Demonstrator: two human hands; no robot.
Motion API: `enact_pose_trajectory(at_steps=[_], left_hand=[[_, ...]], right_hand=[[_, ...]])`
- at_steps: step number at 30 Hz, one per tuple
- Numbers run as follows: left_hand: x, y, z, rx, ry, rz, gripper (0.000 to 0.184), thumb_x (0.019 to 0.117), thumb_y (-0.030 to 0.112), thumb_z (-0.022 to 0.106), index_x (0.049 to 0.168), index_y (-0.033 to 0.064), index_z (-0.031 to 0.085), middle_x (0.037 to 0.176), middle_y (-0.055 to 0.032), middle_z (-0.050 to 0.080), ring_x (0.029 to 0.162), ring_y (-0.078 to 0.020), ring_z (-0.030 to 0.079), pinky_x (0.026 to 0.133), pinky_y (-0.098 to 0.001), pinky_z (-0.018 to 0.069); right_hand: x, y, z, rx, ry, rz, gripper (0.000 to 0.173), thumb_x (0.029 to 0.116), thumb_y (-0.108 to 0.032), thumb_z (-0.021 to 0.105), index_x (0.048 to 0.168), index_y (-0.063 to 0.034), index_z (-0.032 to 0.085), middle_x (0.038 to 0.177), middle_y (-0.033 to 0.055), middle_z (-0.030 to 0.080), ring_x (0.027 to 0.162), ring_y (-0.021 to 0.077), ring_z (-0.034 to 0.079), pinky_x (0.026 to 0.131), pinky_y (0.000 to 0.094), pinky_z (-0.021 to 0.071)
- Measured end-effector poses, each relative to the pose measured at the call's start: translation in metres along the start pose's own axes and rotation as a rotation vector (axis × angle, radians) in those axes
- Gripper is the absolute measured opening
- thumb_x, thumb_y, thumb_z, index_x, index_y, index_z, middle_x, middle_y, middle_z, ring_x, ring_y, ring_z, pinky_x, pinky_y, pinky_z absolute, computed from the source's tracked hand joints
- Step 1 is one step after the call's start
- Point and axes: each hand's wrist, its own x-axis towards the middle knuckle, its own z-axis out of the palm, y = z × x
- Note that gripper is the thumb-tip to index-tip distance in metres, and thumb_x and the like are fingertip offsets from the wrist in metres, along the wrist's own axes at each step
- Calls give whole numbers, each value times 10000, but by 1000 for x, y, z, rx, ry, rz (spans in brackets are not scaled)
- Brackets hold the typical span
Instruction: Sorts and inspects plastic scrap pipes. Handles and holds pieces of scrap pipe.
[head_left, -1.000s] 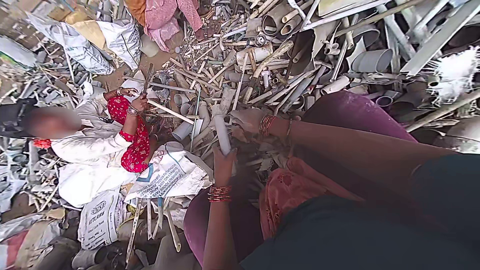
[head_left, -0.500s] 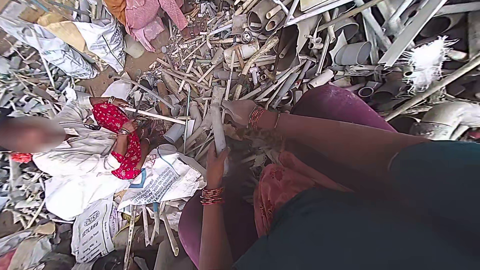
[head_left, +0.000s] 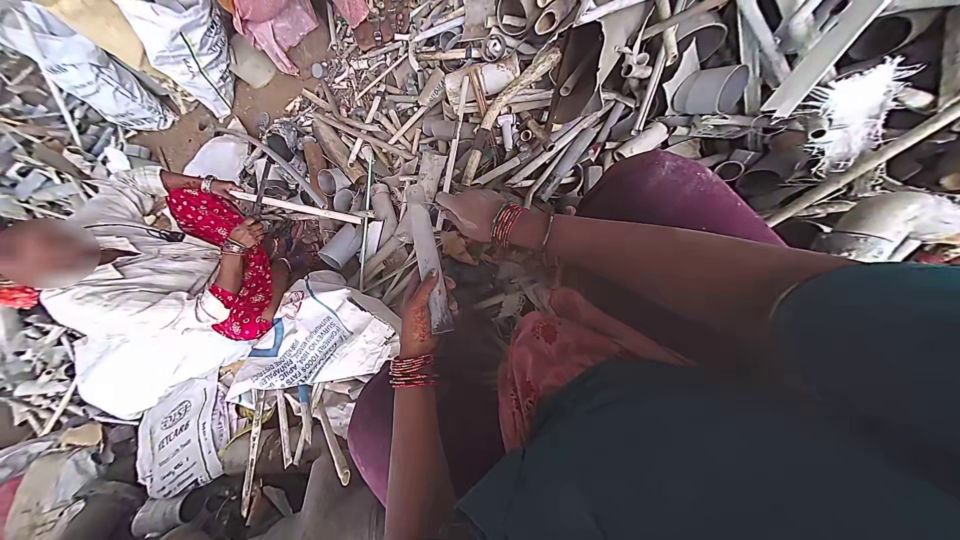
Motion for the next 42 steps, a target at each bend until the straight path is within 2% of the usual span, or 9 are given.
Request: enact_pose_trajectory(at_steps=[8, 13, 16, 20, 23, 28, 32, 38, 42], left_hand=[[9, -7, 8, 244, -6, -30, 381, 1037, 78, 468, 1397, -27, 404, 811, -77, 627, 533, -101, 593, 491, -231, 532], [30, -1, 4, 959, -27, 2, 634, 912, 222, 756, 1462, 22, 510, 1315, -221, 634, 1191, -293, 631, 1051, -483, 481], [29, 13, 11, 1345, -53, 6, 680, 924, 326, 748, 1519, 121, 489, 1403, -188, 605, 1293, -351, 587, 1107, -564, 429], [23, 29, 16, 1638, -12, -9, 599, 921, 356, 741, 1473, 207, 562, 1359, -156, 646, 1257, -352, 614, 1067, -568, 458], [23, 33, 12, 1795, 81, 60, 509, 913, 351, 739, 1384, 181, 650, 1299, -145, 687, 1274, -342, 600, 1150, -547, 352], [27, 25, -2, 1570, 458, 420, 393, 844, 91, 780, 1234, 124, 744, 1382, -169, 630, 1428, -466, 393, 1145, -704, 184], [31, 23, 10, 1357, 738, 536, 695, 868, 138, 768, 1476, -11, 467, 1579, -308, 339, 1426, -545, 347, 1088, -712, 291], [42, 3, 38, 592, 370, 253, 557, 1122, 271, 344, 1548, -84, 284, 1609, -301, 276, 1510, -369, 272, 1232, -484, 200], [42, 3, 66, 455, 273, 217, 511, 1111, 182, 404, 1530, -90, 296, 1555, -284, 374, 1429, -297, 401, 1186, -390, 302]], right_hand=[[-1, 1, -24, 178, 161, 68, 367, 1126, -248, 413, 1356, -1, 556, 1176, 261, 670, 1135, 423, 659, 973, 578, 502], [6, 8, -17, 49, 75, 3, 419, 1124, -236, 392, 1409, 38, 531, 1386, 283, 582, 1384, 430, 492, 1180, 557, 329], [5, 13, -12, -67, -15, 36, 423, 1124, -254, 387, 1414, 21, 527, 1378, 272, 592, 1394, 421, 476, 1204, 591, 230], [7, 24, -8, -76, -185, 74, 437, 1124, -275, 393, 1418, 27, 510, 1347, 303, 596, 1291, 459, 571, 1062, 628, 425], [4, 28, 0, -69, -288, 10, 474, 1119, -293, 413, 1439, 47, 497, 1362, 330, 576, 1307, 484, 548, 1071, 641, 413], [-6, 19, 15, 165, -185, -16, 487, 1131, -297, 361, 1404, 73, 520, 1377, 325, 564, 1332, 455, 530, 1103, 602, 393], [-11, 3, 20, 466, -35, 35, 452, 1136, -249, 345, 1368, 84, 545, 1371, 305, 574, 1321, 403, 543, 1119, 529, 392], [-15, 0, 19, 622, 69, 104, 449, 1140, -236, 336, 1379, 100, 511, 1365, 306, 570, 1308, 377, 550, 1118, 483, 397], [-20, 0, 24, 543, 99, 47, 455, 1140, -236, 333, 1403, 99, 493, 1367, 309, 574, 1314, 385, 554, 1127, 485, 394]])
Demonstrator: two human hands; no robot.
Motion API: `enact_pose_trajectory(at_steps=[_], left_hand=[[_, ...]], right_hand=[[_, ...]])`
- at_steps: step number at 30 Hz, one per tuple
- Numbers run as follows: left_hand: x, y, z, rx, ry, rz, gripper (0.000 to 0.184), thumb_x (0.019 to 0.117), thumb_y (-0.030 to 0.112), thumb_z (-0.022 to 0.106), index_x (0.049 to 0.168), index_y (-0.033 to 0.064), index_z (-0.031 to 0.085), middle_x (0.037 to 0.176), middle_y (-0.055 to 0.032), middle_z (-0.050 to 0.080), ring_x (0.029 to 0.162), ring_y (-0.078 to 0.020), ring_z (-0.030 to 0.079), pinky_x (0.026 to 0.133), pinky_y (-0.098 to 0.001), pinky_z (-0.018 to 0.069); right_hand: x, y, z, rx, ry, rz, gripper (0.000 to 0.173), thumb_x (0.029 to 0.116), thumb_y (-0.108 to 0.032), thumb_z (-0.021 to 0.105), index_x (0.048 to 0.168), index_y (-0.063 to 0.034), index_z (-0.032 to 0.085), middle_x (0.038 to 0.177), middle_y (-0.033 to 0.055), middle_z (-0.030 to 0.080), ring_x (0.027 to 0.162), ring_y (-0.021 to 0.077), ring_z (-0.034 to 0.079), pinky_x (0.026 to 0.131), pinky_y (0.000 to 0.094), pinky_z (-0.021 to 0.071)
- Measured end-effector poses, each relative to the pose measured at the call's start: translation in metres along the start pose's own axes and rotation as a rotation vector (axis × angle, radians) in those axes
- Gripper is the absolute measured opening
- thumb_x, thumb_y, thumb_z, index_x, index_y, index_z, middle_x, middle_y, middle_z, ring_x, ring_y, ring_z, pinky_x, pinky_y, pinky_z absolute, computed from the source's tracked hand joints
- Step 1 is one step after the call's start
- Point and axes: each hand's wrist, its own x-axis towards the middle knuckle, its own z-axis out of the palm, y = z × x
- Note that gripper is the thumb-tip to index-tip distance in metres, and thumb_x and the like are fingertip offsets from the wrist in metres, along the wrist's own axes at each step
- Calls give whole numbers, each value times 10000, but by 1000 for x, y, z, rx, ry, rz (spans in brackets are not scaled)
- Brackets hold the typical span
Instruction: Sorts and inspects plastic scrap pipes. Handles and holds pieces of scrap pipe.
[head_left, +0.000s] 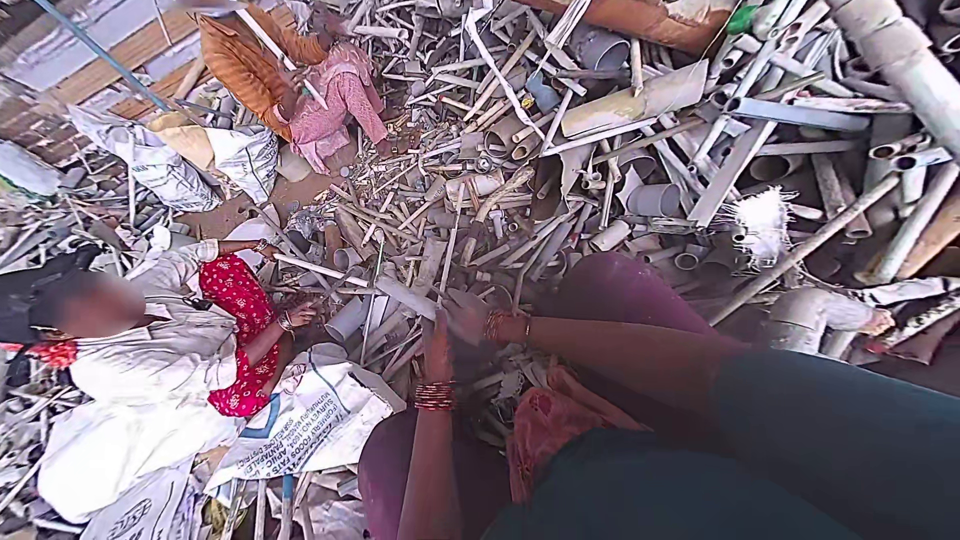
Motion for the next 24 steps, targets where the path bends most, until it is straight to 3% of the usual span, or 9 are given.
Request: enact_pose_trajectory(at_steps=[1, 3, 5, 8, 11, 15, 18, 20, 24], left_hand=[[1, 1, 2, -14, 8, -20, 493, 1108, 173, 414, 1512, -94, 325, 1521, -287, 414, 1385, -293, 445, 1159, -391, 339], [6, 1, 2, -9, 36, -80, 457, 1099, 198, 455, 1453, -86, 403, 1361, -276, 539, 1177, -264, 569, 1015, -387, 458], [14, -4, 3, -50, 27, -135, 426, 1080, 196, 510, 1417, -42, 404, 1113, -207, 617, 854, -193, 647, 740, -331, 561], [16, -6, 6, -61, -38, -148, 443, 1048, 168, 570, 1405, -26, 393, 993, -173, 609, 674, -172, 621, 594, -316, 553], [14, -7, 5, -1, -38, -128, 469, 1027, 155, 609, 1404, -34, 402, 1030, -187, 600, 674, -172, 615, 605, -323, 555], [18, -12, -5, 19, 9, -67, 469, 1013, 92, 596, 1418, -50, 406, 1115, -212, 570, 726, -179, 597, 652, -333, 546], [17, -17, -11, 15, -19, 22, 491, 987, 32, 539, 1447, -69, 402, 1254, -235, 552, 945, -197, 588, 805, -331, 523], [15, -19, -16, -3, -47, 24, 550, 959, -1, 560, 1475, -62, 380, 1316, -254, 534, 1029, -230, 592, 854, -358, 527], [9, -17, -21, -100, -76, -51, 595, 959, -33, 573, 1499, -4, 325, 1168, -231, 582, 773, -220, 666, 637, -354, 590]], right_hand=[[0, -1, -3, -59, -2, -4, 456, 1138, -245, 334, 1403, 85, 502, 1361, 302, 583, 1315, 390, 558, 1125, 502, 397], [1, -6, -14, -150, 7, 7, 450, 1137, -252, 335, 1416, 56, 508, 1358, 288, 593, 1316, 396, 562, 1120, 527, 405], [4, -12, -31, -193, 31, 19, 423, 1136, -229, 347, 1420, 37, 514, 1330, 278, 610, 1284, 395, 584, 1098, 530, 426], [11, -7, -48, -213, 78, 23, 395, 1132, -229, 376, 1384, 23, 547, 1264, 276, 642, 1227, 403, 620, 1056, 541, 459], [11, -3, -52, -246, 57, 18, 475, 1135, -348, 358, 1339, 25, 569, 1206, 269, 658, 1178, 405, 639, 1015, 559, 472], [10, -6, -48, -339, -103, -11, 538, 1144, -365, 291, 1386, 33, 560, 1317, 276, 621, 1282, 404, 581, 1078, 567, 417], [13, -5, -40, -369, -130, -54, 504, 1138, -358, 345, 1363, 32, 571, 1281, 278, 638, 1260, 411, 597, 1069, 573, 432], [15, -7, -38, -378, -130, -53, 492, 1135, -358, 363, 1347, 29, 579, 1255, 277, 647, 1237, 418, 609, 1044, 586, 444], [18, -6, -36, -377, -120, -58, 467, 1133, -340, 383, 1330, 28, 594, 1226, 274, 657, 1208, 417, 622, 1031, 582, 453]])
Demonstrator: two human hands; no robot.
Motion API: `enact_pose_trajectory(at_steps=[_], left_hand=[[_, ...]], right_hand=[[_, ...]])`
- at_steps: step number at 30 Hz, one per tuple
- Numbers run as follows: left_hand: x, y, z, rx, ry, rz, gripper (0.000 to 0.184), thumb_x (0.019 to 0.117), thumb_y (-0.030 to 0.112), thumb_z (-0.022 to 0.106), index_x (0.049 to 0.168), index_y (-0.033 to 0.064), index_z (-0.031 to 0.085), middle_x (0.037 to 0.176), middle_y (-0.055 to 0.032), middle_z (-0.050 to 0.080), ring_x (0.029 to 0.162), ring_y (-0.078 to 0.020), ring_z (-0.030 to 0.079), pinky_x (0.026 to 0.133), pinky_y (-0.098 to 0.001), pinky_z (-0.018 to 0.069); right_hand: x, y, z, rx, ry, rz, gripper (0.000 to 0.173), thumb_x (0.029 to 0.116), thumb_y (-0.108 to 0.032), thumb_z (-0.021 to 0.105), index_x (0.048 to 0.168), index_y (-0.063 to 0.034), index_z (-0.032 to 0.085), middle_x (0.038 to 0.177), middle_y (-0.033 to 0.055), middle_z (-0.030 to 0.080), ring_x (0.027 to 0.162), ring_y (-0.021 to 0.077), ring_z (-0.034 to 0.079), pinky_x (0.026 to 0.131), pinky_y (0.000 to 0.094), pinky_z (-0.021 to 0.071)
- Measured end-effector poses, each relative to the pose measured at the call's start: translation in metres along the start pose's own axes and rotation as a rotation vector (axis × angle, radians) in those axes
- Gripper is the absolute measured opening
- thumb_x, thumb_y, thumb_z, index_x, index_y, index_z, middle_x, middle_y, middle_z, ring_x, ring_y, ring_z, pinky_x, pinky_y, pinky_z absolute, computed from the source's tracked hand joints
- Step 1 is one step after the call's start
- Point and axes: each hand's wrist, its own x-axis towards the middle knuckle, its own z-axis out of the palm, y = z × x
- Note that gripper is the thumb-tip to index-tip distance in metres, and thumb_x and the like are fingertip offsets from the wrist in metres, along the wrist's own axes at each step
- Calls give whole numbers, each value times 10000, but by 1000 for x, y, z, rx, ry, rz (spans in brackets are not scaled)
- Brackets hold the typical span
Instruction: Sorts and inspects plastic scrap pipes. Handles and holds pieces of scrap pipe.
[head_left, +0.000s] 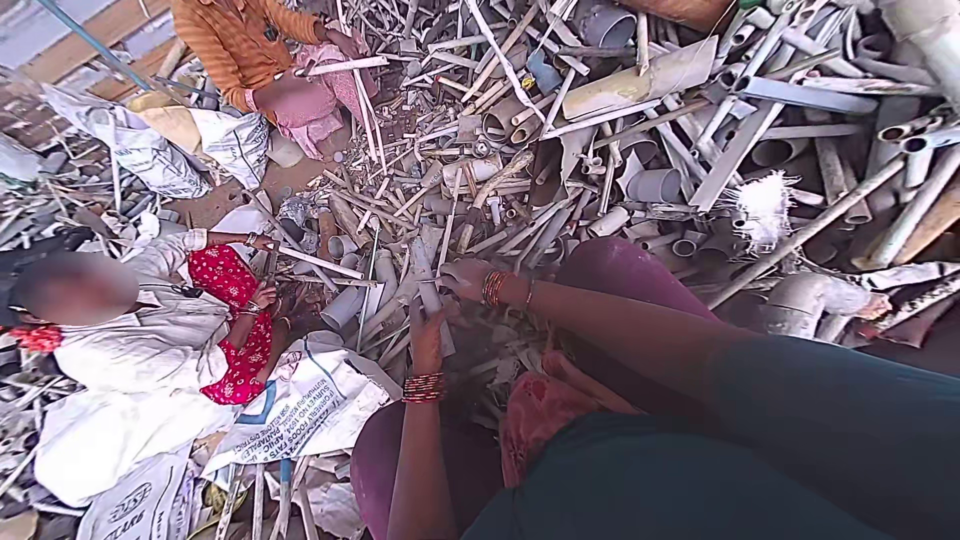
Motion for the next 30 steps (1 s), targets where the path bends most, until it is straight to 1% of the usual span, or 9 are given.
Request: enact_pose_trajectory(at_steps=[3, 5, 10, 14, 18, 21, 24, 27, 30], left_hand=[[-4, 3, -5, -14, -27, -43, 594, 996, -3, 569, 1522, 21, 295, 1164, -250, 601, 744, -244, 687, 632, -371, 602], [-8, 6, -6, 9, -46, -52, 588, 1012, 26, 566, 1531, 20, 289, 1161, -244, 611, 739, -230, 689, 635, -357, 598], [-11, 14, -5, 87, -56, -22, 602, 979, 31, 636, 1499, 11, 333, 1066, -203, 620, 652, -176, 646, 568, -323, 569], [-8, 12, -2, 153, -41, 20, 665, 939, 25, 677, 1514, 31, 343, 1171, -222, 615, 789, -188, 635, 649, -336, 546], [-5, 11, 3, 230, -32, 30, 684, 927, 35, 705, 1522, 7, 367, 1237, -245, 606, 840, -220, 659, 713, -363, 571], [-6, 8, 4, 298, -27, 31, 669, 920, 53, 726, 1507, 2, 409, 1198, -243, 624, 746, -218, 662, 641, -359, 575], [-3, 14, 3, 302, -22, 18, 656, 928, 45, 714, 1509, -3, 413, 1237, -263, 607, 804, -249, 673, 692, -385, 585], [0, 15, 2, 303, -5, 21, 613, 922, 33, 711, 1478, -20, 457, 1193, -253, 631, 796, -240, 674, 705, -384, 583], [-1, 17, 3, 227, 0, 5, 553, 945, 31, 693, 1446, -35, 469, 1054, -191, 639, 607, -149, 629, 551, -299, 567]], right_hand=[[0, 2, 1, -11, 6, -38, 465, 1133, -328, 385, 1318, 42, 598, 1227, 281, 655, 1203, 416, 624, 1045, 572, 449], [-6, -2, -5, -34, -12, -29, 472, 1133, -327, 385, 1352, 37, 590, 1262, 281, 647, 1230, 418, 612, 1065, 570, 435], [-10, 0, -20, -65, -36, -76, 440, 1133, -277, 399, 1335, 56, 602, 1260, 294, 646, 1226, 422, 610, 1069, 567, 424], [-6, 3, -29, -142, -11, -87, 410, 1128, -273, 419, 1270, 55, 620, 1125, 282, 670, 1083, 416, 653, 968, 562, 480], [7, 24, -33, -175, 119, -50, 433, 1131, -300, 399, 1349, 21, 592, 1222, 286, 659, 1187, 450, 629, 1026, 601, 461], [19, 47, -31, -170, 261, 12, 431, 1127, -320, 404, 1336, 2, 601, 1201, 280, 666, 1163, 461, 637, 984, 619, 484], [11, 32, -26, -238, 166, -42, 440, 1135, -316, 375, 1334, 13, 589, 1185, 275, 674, 1149, 450, 651, 980, 603, 490], [13, 27, -19, -224, 145, -52, 434, 1136, -319, 373, 1298, 15, 599, 1165, 272, 676, 1138, 446, 653, 964, 595, 496], [24, 30, -18, -236, 229, -50, 422, 1133, -314, 383, 1274, 13, 610, 1121, 262, 684, 1105, 442, 665, 926, 588, 510]])
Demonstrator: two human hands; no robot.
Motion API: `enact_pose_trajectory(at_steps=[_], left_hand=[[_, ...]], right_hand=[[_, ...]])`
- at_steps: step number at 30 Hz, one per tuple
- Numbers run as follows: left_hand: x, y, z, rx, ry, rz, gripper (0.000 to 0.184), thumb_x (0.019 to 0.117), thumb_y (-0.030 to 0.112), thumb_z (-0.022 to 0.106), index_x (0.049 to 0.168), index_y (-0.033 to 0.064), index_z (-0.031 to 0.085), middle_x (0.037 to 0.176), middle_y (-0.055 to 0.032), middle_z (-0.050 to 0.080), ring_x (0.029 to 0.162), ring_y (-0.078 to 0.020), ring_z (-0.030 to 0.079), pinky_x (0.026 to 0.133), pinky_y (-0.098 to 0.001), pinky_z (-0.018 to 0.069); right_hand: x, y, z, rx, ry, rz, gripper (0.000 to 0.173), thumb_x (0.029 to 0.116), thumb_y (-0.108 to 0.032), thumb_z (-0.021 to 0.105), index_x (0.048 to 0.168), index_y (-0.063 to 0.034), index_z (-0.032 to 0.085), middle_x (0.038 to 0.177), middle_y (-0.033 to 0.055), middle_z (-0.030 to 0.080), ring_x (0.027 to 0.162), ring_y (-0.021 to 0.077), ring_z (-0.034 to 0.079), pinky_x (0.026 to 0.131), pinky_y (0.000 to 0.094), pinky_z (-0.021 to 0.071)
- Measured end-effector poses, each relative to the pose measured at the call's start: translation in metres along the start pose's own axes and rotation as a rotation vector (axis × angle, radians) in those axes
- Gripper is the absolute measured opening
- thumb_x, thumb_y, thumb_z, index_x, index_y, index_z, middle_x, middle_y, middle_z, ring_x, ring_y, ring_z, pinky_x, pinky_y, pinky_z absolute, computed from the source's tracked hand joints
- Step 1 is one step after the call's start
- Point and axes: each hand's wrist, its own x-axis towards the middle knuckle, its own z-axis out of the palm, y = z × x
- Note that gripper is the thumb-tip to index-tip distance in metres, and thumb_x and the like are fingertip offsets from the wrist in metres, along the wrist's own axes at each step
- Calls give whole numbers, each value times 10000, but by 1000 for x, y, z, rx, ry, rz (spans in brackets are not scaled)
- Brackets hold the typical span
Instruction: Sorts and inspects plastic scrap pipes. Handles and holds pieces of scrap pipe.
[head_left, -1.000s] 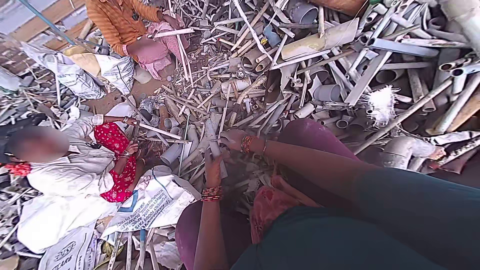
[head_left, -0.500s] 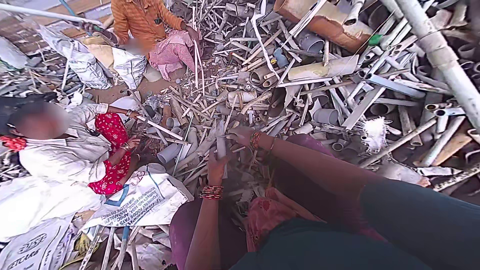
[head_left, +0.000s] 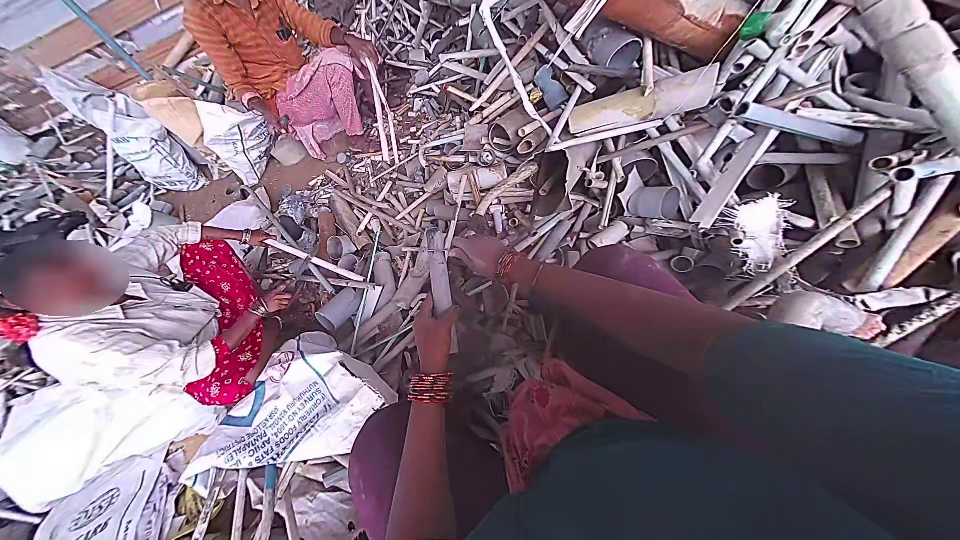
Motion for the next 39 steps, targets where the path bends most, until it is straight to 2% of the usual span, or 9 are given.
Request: enact_pose_trajectory(at_steps=[7, 9, 14, 19, 22, 26, 31, 37, 39], left_hand=[[-6, -8, -7, 42, 11, 8, 576, 934, 47, 700, 1455, -33, 469, 1112, -210, 642, 716, -167, 647, 644, -322, 568], [-11, -9, -4, 55, -7, 23, 570, 935, 32, 696, 1453, -34, 471, 1053, -183, 651, 640, -134, 636, 589, -288, 564], [-18, -14, -6, 53, 24, 16, 559, 937, 39, 697, 1448, -29, 482, 1036, -182, 657, 647, -141, 634, 598, -295, 561], [-22, -6, -7, 322, 32, 30, 640, 934, 96, 723, 1505, 7, 448, 1201, -234, 655, 891, -250, 682, 809, -401, 563], [-24, -7, -2, 400, 54, 27, 652, 942, 148, 725, 1506, 0, 432, 1251, -269, 643, 1098, -370, 655, 969, -525, 503], [-19, -14, -7, 344, 74, 47, 639, 967, 176, 681, 1502, -19, 393, 1276, -284, 614, 1137, -395, 621, 974, -557, 481], [-13, -16, -5, 294, 64, 59, 634, 931, 140, 720, 1477, 7, 426, 1248, -230, 641, 1094, -338, 647, 941, -520, 514], [-11, -15, -7, 282, 129, 40, 606, 897, 96, 753, 1419, -32, 472, 1229, -235, 640, 1083, -342, 648, 951, -509, 513], [-11, -13, -9, 340, 112, -10, 607, 914, 130, 748, 1440, -16, 483, 1289, -243, 622, 1160, -360, 626, 1002, -529, 487]], right_hand=[[-6, -13, 7, -37, -60, 9, 439, 1135, -324, 367, 1307, 9, 597, 1169, 267, 674, 1129, 441, 658, 945, 585, 510], [4, 6, 0, -23, -12, 80, 455, 1137, -329, 346, 1319, 12, 586, 1189, 281, 666, 1147, 454, 650, 949, 604, 497], [-13, -16, 17, -37, -38, -40, 447, 1133, -353, 370, 1257, 3, 611, 1073, 251, 687, 1044, 437, 680, 878, 587, 522], [0, 6, 3, -24, -3, 113, 483, 1137, -361, 335, 1310, 11, 592, 1189, 275, 670, 1146, 455, 652, 936, 610, 502], [-6, 2, 4, -43, 3, 89, 473, 1136, -363, 345, 1294, 1, 603, 1137, 270, 685, 1098, 462, 667, 890, 620, 512], [-16, -21, 15, -59, -116, -45, 458, 1135, -358, 354, 1251, 3, 612, 1064, 251, 691, 1042, 435, 682, 875, 597, 515], [6, 13, -3, -42, -14, 136, 464, 1133, -363, 350, 1299, -5, 595, 1131, 262, 685, 1084, 446, 676, 883, 614, 519], [-10, -24, 8, -30, -244, -52, 518, 1142, -374, 301, 1373, 21, 544, 1227, 299, 647, 1190, 460, 628, 992, 621, 466], [-7, -20, 5, -39, -235, 13, 515, 1141, -378, 312, 1392, 5, 547, 1249, 283, 649, 1201, 445, 627, 1000, 611, 467]])
